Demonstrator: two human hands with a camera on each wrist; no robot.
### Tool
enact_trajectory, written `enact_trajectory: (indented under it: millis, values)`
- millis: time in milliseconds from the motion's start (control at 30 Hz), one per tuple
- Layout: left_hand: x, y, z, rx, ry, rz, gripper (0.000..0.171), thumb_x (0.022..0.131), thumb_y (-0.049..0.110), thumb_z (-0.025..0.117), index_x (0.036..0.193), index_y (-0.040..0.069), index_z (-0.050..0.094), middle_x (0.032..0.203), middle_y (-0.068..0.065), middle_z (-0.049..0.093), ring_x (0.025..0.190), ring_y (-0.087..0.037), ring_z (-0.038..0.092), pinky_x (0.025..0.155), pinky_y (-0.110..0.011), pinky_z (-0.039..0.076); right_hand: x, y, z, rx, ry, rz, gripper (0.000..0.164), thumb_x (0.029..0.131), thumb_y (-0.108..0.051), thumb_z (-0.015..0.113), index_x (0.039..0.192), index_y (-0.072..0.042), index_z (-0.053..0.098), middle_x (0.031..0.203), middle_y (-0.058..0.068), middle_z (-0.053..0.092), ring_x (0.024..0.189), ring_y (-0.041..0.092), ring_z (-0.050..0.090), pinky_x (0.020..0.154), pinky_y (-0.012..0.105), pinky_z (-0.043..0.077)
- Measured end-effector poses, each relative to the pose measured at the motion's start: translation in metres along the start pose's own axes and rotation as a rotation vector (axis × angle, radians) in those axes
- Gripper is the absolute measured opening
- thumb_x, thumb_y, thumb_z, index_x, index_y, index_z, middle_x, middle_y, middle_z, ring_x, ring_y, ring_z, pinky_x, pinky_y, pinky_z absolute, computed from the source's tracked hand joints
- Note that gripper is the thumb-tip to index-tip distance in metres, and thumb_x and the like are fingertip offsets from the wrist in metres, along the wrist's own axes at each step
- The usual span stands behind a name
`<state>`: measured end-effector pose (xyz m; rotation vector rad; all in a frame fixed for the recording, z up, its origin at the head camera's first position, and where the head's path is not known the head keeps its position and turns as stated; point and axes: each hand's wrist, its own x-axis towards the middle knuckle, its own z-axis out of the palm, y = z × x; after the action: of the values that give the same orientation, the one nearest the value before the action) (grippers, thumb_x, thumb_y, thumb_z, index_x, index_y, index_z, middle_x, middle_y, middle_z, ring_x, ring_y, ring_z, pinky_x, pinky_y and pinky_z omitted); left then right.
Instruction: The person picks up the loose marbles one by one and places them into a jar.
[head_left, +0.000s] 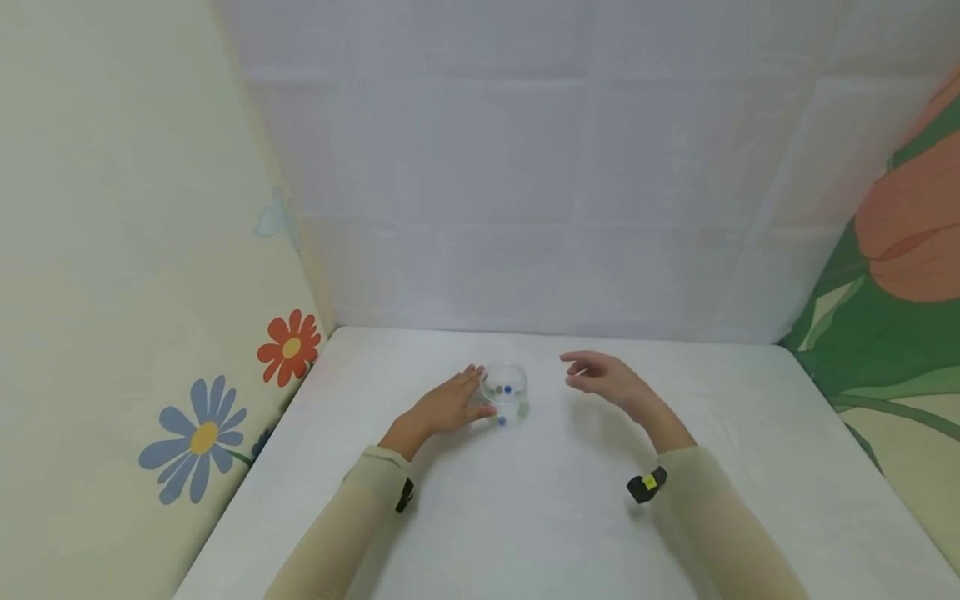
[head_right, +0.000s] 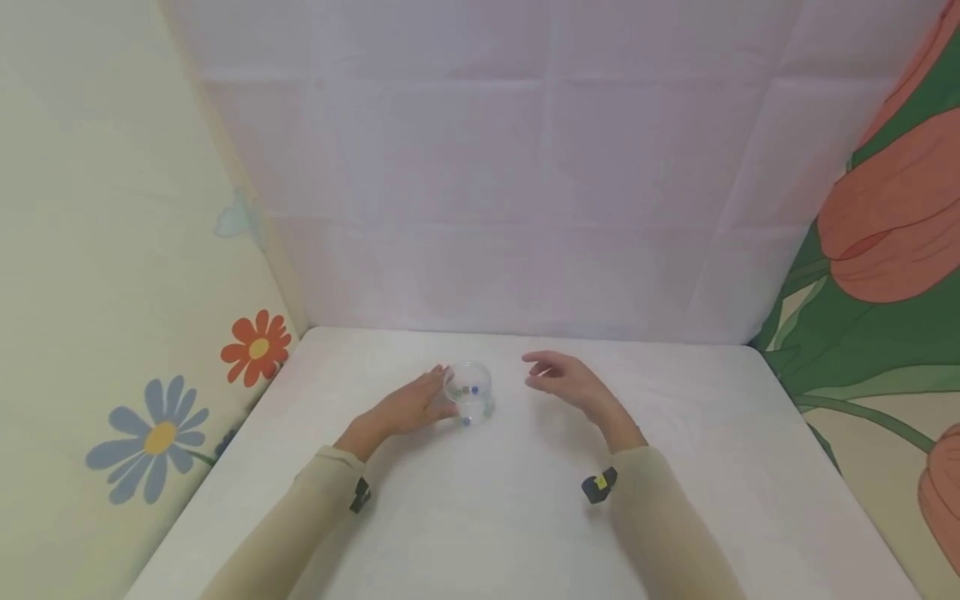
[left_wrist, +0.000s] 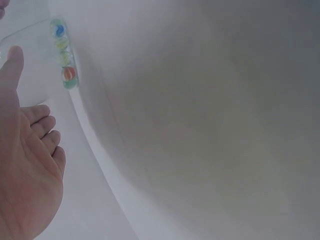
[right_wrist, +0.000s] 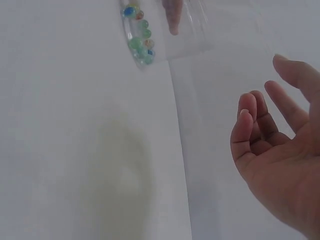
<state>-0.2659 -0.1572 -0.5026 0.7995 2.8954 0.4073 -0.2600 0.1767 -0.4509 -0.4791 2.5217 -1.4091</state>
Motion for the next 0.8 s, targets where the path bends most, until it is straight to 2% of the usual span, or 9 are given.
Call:
enact_trajectory:
  millis: [200, 500, 800]
  values:
    - [0.001, -0.001, 0.001, 0.008, 0.005, 0.001, 0.088, 0.101, 0.062, 0.047, 0.16, 0.002, 0.023, 0.167, -0.015, 0.021, 0.156, -0.03, 0.016, 0.126, -0.044, 0.018, -0.014, 0.013, -0.018, -0.018, 0.03, 0.002, 0.052, 0.1, -0.028, 0.067, 0.146, -0.01, 0.053, 0.124, 0.012, 0.064, 0.114, 0.027, 0.059, 0.096, 0.044, 0.053]
    - [0.0, 0.001, 0.001, -0.017, -0.003, -0.005, 0.088, 0.101, 0.062, 0.047, 0.16, 0.003, 0.023, 0.167, -0.017, 0.021, 0.155, -0.031, 0.016, 0.126, -0.045, 0.018, -0.039, 0.039, -0.042, -0.061, 0.073, 0.061, 0.053, 0.1, -0.033, 0.066, 0.146, -0.012, 0.053, 0.125, 0.012, 0.063, 0.115, 0.028, 0.059, 0.096, 0.044, 0.05]
    - [-0.001, 0.001, 0.002, -0.005, 0.006, -0.018, 0.087, 0.101, 0.062, 0.047, 0.16, 0.004, 0.023, 0.167, -0.014, 0.021, 0.156, -0.029, 0.015, 0.126, -0.043, 0.017, -0.055, 0.056, -0.056, -0.073, 0.127, 0.117, 0.059, 0.098, -0.042, 0.068, 0.146, -0.011, 0.053, 0.126, 0.014, 0.062, 0.116, 0.029, 0.058, 0.096, 0.043, 0.051]
